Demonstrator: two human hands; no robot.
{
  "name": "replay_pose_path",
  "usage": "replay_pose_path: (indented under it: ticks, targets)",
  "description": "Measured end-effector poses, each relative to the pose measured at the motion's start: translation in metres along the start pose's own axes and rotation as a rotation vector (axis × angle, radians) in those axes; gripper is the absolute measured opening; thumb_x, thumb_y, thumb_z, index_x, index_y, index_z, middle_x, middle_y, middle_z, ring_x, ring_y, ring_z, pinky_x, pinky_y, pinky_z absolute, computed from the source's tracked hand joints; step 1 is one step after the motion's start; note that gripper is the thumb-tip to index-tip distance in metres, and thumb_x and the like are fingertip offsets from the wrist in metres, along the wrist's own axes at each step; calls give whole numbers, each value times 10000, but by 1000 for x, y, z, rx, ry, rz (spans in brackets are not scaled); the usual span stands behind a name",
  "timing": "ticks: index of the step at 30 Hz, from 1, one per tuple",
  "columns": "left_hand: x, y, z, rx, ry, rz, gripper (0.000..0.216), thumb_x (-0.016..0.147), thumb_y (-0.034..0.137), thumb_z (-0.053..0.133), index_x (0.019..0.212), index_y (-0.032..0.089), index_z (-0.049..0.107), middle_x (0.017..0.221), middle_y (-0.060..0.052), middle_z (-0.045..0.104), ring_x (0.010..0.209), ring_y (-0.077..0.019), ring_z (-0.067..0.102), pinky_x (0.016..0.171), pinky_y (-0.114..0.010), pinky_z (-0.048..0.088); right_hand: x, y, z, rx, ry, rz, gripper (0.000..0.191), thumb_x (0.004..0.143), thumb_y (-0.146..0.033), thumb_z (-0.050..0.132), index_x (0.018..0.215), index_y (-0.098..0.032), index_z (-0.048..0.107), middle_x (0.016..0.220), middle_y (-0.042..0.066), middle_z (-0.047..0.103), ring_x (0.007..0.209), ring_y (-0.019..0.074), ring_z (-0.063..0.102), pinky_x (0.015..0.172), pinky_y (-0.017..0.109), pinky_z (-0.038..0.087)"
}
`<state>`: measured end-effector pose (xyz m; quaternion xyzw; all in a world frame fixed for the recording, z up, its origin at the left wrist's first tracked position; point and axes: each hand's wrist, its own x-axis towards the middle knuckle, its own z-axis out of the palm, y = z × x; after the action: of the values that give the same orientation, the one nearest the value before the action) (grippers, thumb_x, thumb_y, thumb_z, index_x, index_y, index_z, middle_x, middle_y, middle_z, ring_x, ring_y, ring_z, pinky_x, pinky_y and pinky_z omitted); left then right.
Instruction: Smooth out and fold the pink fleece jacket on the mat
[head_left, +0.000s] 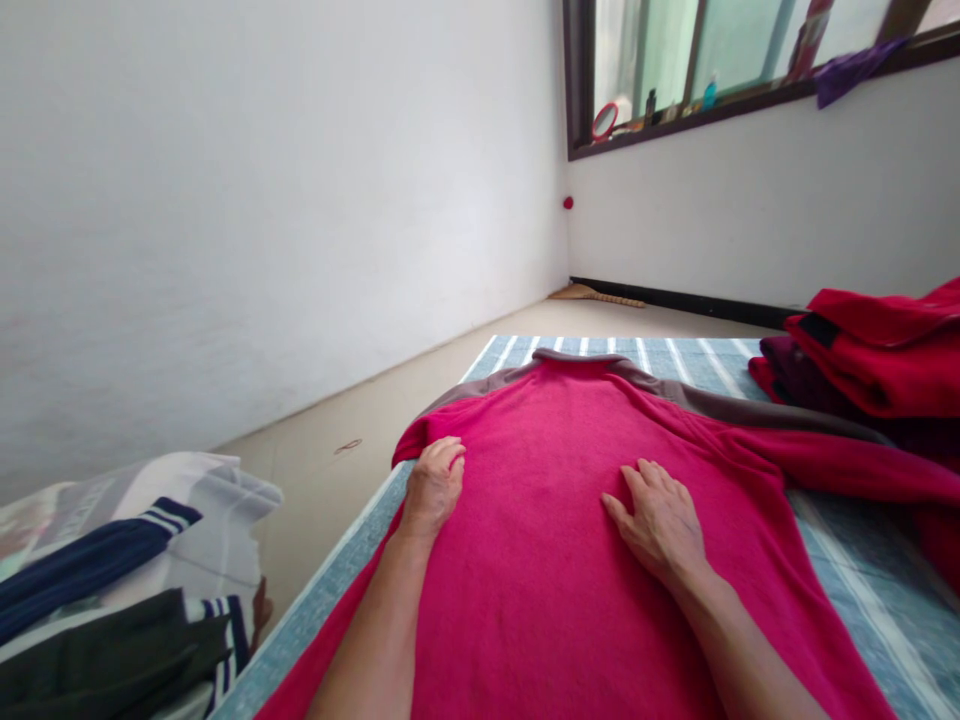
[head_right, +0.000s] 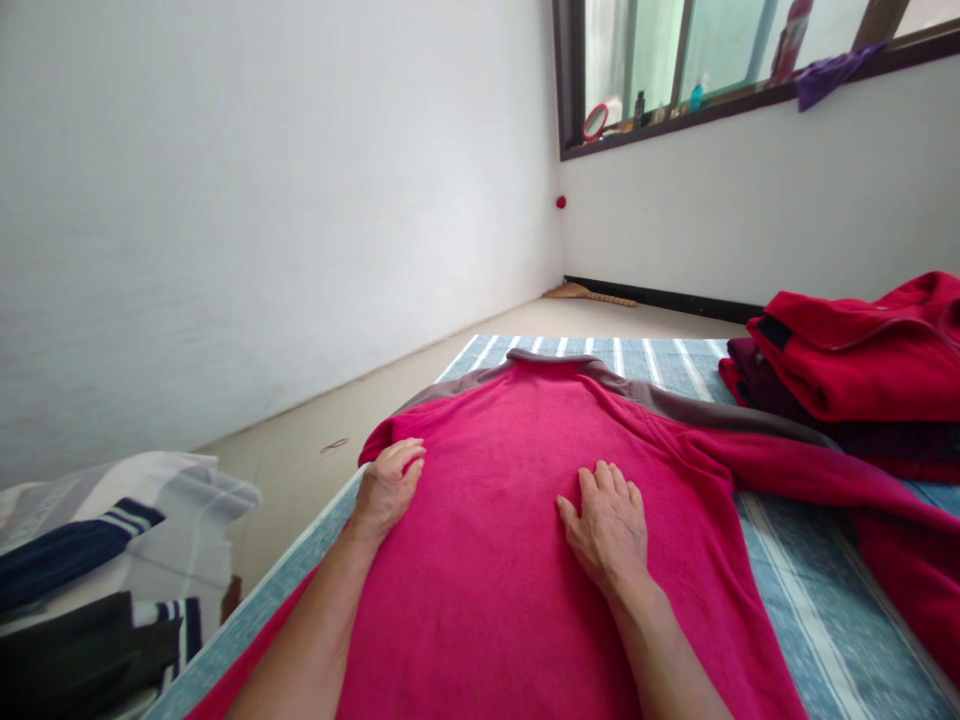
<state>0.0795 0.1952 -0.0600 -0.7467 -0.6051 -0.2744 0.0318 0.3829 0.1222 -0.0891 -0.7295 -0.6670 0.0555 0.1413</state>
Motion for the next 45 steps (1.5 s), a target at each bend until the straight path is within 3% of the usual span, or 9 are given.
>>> replay_pose_path:
  ticks: [6,9,16,21,26,31,45]
  targets:
    - [-5,-4,18,37,-258,22,438,875,309,434,1214,97,611,1393,-151,535,1317,-251,464,1121,-416,359,0,0,1,7,7,-7,451,905,-414,458,1228,-132,599,1368,178,506,1301,312,408,1042,444,302]
    - [-6,-3,19,98,-326,9,488,889,340,442,1294,92,556,1450,-158,470,1368,-266,392,1142,-422,317,1,1,1,5,5,-4,461,904,-420,453,1236,-133,595,1370,175,505,1303,312,404,1042,441,300]
    - [-7,-3,18,132,-339,18,495,903,363,431,1312,106,543,1455,-154,464,1370,-264,389,1140,-419,311,1,0,2,-8,6,-4,459,905,-425,441,1231,-145,599,1374,163,512,1294,311,413,1036,435,304]
    - [-7,8,16,96,-326,35,607,906,425,416,1418,98,414,1524,-157,357,1428,-255,273,1154,-427,269,0,0,1,-9,4,1,474,904,-426,442,1256,-142,584,1382,159,505,1299,315,409,1048,430,292]
    - [-2,20,12,133,-471,-1,663,906,536,371,1459,170,362,1549,-138,303,1449,-281,208,1135,-528,229,1,-3,-3,17,2,7,465,905,-419,444,1246,-135,585,1378,171,501,1297,309,411,1054,428,286]
    - [5,24,10,195,-560,-38,669,909,528,334,1466,158,352,1555,-129,282,1456,-269,188,1149,-528,171,3,-5,-7,53,-7,19,442,904,-412,444,1223,-147,597,1391,158,494,1320,306,390,1072,429,269]
    - [10,20,13,224,-522,-32,639,888,493,369,1439,171,410,1532,-108,340,1443,-264,238,1143,-507,206,6,-7,-10,121,0,31,449,889,-407,473,1235,-142,582,1397,177,481,1328,305,371,1079,449,252]
